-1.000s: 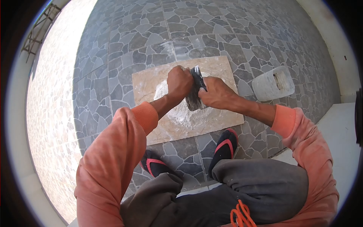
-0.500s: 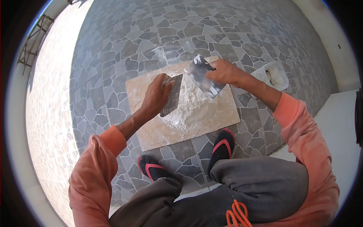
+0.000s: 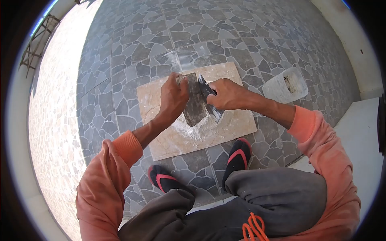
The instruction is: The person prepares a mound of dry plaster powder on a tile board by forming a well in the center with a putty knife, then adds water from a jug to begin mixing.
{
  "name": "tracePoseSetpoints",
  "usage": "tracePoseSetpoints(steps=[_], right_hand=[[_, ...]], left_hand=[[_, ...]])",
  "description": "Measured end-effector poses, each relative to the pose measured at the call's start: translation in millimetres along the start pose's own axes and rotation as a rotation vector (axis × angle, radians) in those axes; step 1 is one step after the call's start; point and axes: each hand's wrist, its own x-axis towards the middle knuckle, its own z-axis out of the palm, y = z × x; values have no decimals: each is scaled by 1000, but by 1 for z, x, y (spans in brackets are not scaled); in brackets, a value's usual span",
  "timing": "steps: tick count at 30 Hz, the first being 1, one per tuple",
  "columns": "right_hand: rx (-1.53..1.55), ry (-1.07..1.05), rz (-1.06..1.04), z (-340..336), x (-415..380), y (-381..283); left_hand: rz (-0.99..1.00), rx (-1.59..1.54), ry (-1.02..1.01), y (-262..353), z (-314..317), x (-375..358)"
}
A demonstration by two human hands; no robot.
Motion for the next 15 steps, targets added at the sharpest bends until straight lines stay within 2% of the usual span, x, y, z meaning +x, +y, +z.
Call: tracePoseSetpoints(steps=[5, 7, 11, 15], right_hand=[[30, -60, 22, -14, -13, -14], [103, -8, -8, -14, -10, -5], [53, 34, 111, -13, 4, 7], [92, 22, 14, 3, 7, 13]], left_hand=[[22, 133, 96, -27, 9, 8], [-59, 80, 69, -20, 3, 6], [-145, 10, -2, -4, -4, 2], [14, -15, -11, 1, 7, -6]])
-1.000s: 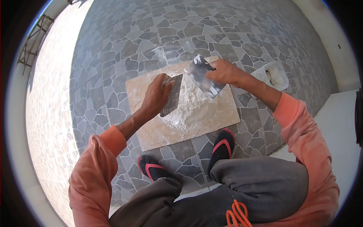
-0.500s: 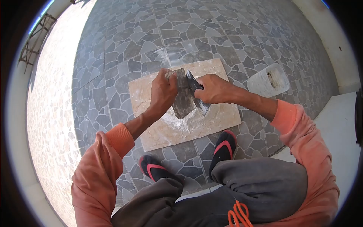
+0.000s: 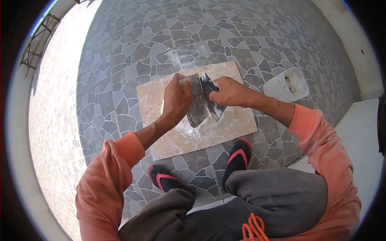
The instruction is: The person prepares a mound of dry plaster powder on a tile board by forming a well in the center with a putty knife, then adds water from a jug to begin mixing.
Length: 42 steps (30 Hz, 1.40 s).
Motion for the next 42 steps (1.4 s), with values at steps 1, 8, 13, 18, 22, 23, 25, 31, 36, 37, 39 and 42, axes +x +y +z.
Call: tracePoseSetpoints(steps=[1, 8, 13, 18, 22, 23, 25, 31, 36, 37, 39, 42], right_hand=[[-14, -29, 7, 0, -6, -9], [87, -53, 82, -35, -16, -8], [215, 24, 76, -47, -4, 15], [235, 122, 130, -29, 7, 30], [23, 235, 68, -12, 3, 8], [19, 237, 55, -9, 5, 5], [11, 241, 31, -4, 8, -3], [-26, 313, -29, 7, 7, -4], [35, 324, -69, 5, 8, -11], [31, 323, -61, 0, 7, -14], [32, 297, -22, -7, 8, -14], [102, 251, 31, -15, 13, 8]], left_hand=[[18, 25, 9, -4, 2, 1], [-8, 94, -15, -12, -12, 0], [166, 72, -84, -12, -19, -12], [178, 6, -140, -2, -19, -22], [157, -6, -101, 8, -6, -21], [179, 10, -67, 11, -1, -20], [205, 24, -25, 18, 8, -19], [174, 57, 36, 22, 19, -6], [97, 118, 65, 9, 17, 9], [60, 110, 45, 6, 13, 10], [81, 127, 49, 2, 6, 12], [64, 118, 14, 1, -5, 6]])
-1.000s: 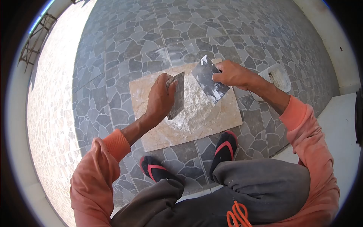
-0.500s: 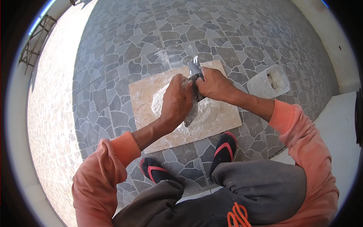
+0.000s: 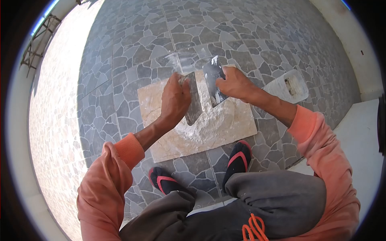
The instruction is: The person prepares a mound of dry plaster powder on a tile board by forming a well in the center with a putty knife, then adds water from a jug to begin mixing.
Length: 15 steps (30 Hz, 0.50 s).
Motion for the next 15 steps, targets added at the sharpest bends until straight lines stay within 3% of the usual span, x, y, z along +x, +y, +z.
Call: tracePoseSetpoints(steps=[4, 7, 9, 12, 15], right_hand=[[-3, -10, 57, -8, 0, 12], [167, 17, 36, -8, 2, 21], [416, -48, 138, -10, 2, 25], [567, -121, 319, -16, 2, 26], [629, -162, 371, -22, 4, 33]], left_hand=[[-40, -11, -49, -4, -5, -8], [-62, -60, -44, -6, -5, -10], [-69, -106, -18, -8, -6, -11], [-294, -162, -98, -7, -15, -8], [-198, -90, -142, -10, -23, -11]])
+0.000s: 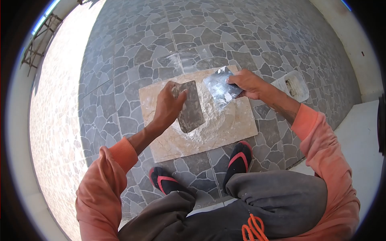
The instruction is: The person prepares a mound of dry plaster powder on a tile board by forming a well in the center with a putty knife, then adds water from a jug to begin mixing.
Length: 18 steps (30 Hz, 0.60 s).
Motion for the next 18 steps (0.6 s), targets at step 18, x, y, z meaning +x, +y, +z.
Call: tracePoseSetpoints(steps=[18], right_hand=[[-1160, -383, -933, 6, -71, -56]], left_hand=[[834, 355, -41, -14, -38, -36]])
